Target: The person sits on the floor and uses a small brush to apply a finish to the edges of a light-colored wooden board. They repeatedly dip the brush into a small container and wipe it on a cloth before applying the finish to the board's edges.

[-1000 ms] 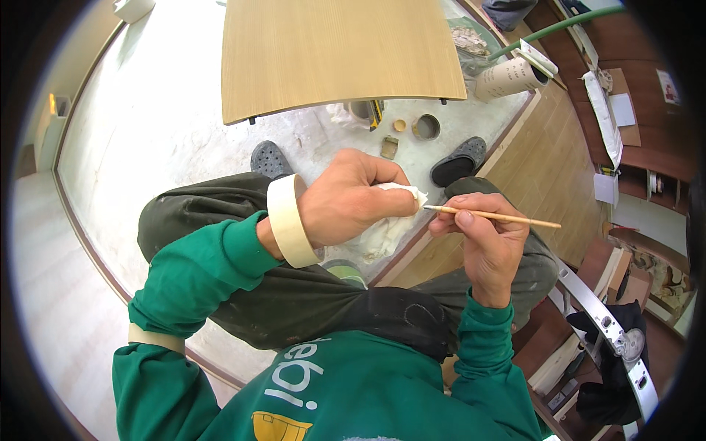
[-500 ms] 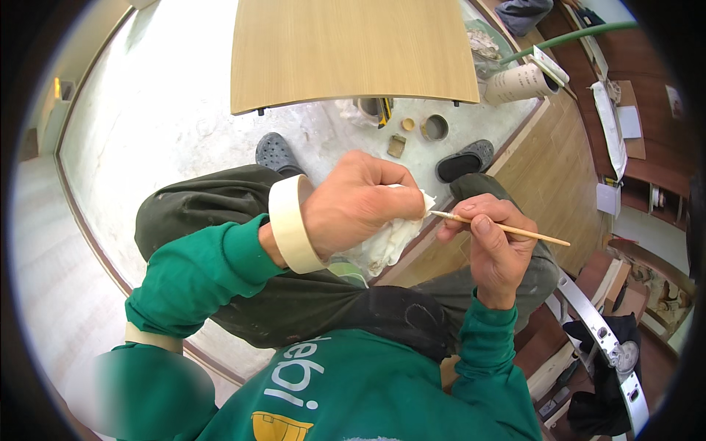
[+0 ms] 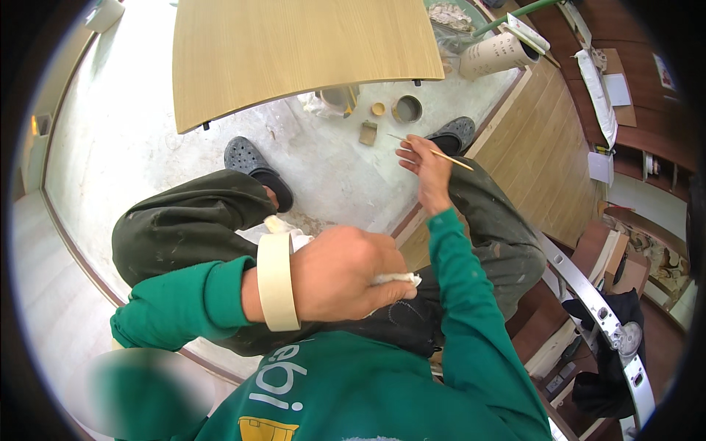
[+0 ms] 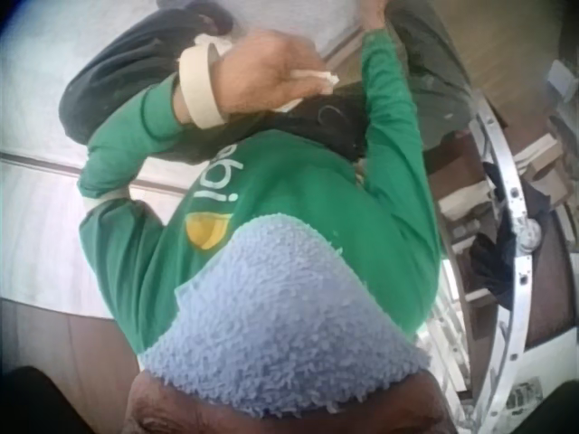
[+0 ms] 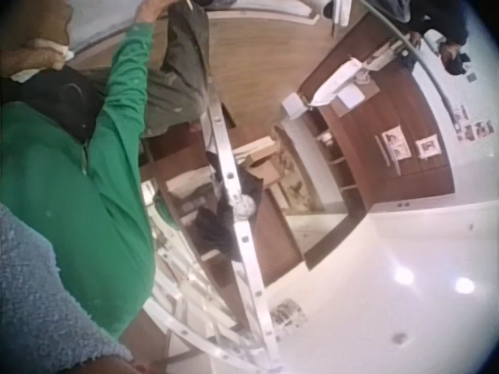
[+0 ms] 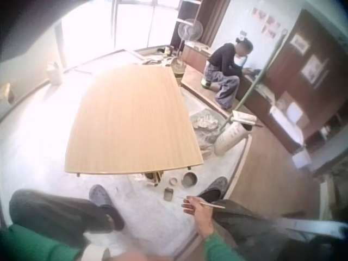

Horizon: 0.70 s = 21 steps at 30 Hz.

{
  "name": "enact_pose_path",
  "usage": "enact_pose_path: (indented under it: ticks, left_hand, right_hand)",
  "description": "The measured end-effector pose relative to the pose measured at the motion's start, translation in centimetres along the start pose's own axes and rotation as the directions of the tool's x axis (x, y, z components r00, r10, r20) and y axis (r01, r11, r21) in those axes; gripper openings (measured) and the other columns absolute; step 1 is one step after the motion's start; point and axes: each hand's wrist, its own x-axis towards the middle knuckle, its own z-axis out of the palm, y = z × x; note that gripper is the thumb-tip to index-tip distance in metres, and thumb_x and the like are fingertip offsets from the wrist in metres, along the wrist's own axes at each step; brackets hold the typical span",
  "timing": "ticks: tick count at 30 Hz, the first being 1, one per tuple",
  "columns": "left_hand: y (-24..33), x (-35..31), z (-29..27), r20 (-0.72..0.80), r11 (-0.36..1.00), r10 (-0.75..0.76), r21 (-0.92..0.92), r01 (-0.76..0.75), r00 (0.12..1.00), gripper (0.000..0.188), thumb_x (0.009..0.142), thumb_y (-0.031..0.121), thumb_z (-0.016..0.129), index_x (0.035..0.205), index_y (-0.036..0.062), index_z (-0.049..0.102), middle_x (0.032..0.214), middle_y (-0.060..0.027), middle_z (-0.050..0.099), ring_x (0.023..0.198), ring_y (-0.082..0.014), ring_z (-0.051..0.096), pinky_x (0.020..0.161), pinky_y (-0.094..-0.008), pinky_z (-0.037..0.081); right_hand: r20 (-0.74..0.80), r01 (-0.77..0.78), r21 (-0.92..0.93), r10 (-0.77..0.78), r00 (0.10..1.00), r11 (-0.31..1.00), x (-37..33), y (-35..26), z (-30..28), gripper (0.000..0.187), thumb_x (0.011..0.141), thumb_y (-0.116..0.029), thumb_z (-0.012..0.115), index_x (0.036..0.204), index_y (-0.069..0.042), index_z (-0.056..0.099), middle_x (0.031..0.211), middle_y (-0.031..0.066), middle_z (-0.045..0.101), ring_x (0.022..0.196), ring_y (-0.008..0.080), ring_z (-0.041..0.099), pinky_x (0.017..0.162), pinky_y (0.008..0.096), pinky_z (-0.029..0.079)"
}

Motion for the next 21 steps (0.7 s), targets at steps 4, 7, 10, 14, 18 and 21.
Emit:
enact_pose_path:
  ticks: [4,7,10,14,18,21]
  left_hand:
    - [0.4,0.6,0.1,0.028,0.987,-0.083,0.139,0.078,0.996,0.046,0.086,0.029,0.082,0.12,0.0034,0.065,0.083,-0.013,0.064,0.074,-0.0364,0.066,0.064,-0.0443,0.053]
    - [0.2,0.9,0.3,0.043,0.966,-0.096,0.244,0.083,0.994,0.051,0.084,0.029,0.082,0.123,0.0038,0.058,0.085,-0.0117,0.061,0.074,-0.034,0.065,0.062,-0.044,0.053]
    - [-0.1,1.1,0.5,0.047,0.951,-0.095,0.299,0.076,0.994,0.049,0.081,0.027,0.082,0.116,0.0016,0.058,0.084,-0.0106,0.056,0.071,-0.0304,0.064,0.061,-0.0422,0.053]
    - [0.7,1.9,0.2,0.083,0.921,-0.102,0.385,0.063,0.991,0.049,0.08,0.027,0.081,0.114,-0.0004,0.059,0.079,-0.0087,0.054,0.069,-0.0255,0.064,0.059,-0.0388,0.052]
    - [0.6,2.2,0.1,0.092,0.903,-0.075,0.429,0.028,0.993,0.048,0.081,0.027,0.081,0.114,-0.0014,0.06,0.077,-0.0066,0.052,0.068,-0.0227,0.062,0.058,-0.0362,0.051]
    - [0.5,2.5,-0.2,0.082,0.909,-0.078,0.415,0.037,0.994,0.049,0.08,0.027,0.081,0.114,-0.0015,0.06,0.077,-0.0062,0.051,0.067,-0.0219,0.061,0.058,-0.0353,0.05]
  right_hand:
    - [-0.073,-0.101,-0.1,0.094,0.993,0.99,5.5,7.3,0.3,0.032,0.098,-0.02,0.065,0.122,0.002,0.07,0.111,0.0131,0.075,0.099,0.0208,0.074,0.082,0.0326,0.056]
    - [-0.087,-0.104,-0.094,0.095,0.992,0.99,7.9,11.7,0.8,0.035,0.098,-0.021,0.066,0.124,0.001,0.07,0.114,0.0123,0.075,0.109,0.0209,0.072,0.092,0.0359,0.052]
    - [-0.089,-0.099,-0.112,0.089,0.992,0.989,9.4,14.4,1.4,0.035,0.098,-0.02,0.065,0.124,0.001,0.07,0.116,0.0117,0.075,0.113,0.0212,0.071,0.096,0.0383,0.05]
    - [-0.138,-0.114,-0.142,0.094,0.986,0.983,10.9,16.0,2.2,0.034,0.098,-0.017,0.062,0.123,0.004,0.07,0.116,0.0133,0.074,0.112,0.0225,0.071,0.097,0.0366,0.05]
    - [-0.157,-0.025,-0.103,0.008,0.988,0.994,11.9,17.2,2.3,0.034,0.097,-0.017,0.061,0.118,0.007,0.072,0.111,0.0151,0.076,0.106,0.0227,0.071,0.097,0.0323,0.051]
    - [-0.202,0.024,-0.103,-0.044,0.978,0.994,12.3,17.7,2.3,0.033,0.095,-0.019,0.061,0.112,0.007,0.075,0.102,0.0145,0.079,0.099,0.021,0.072,0.094,0.0298,0.051]
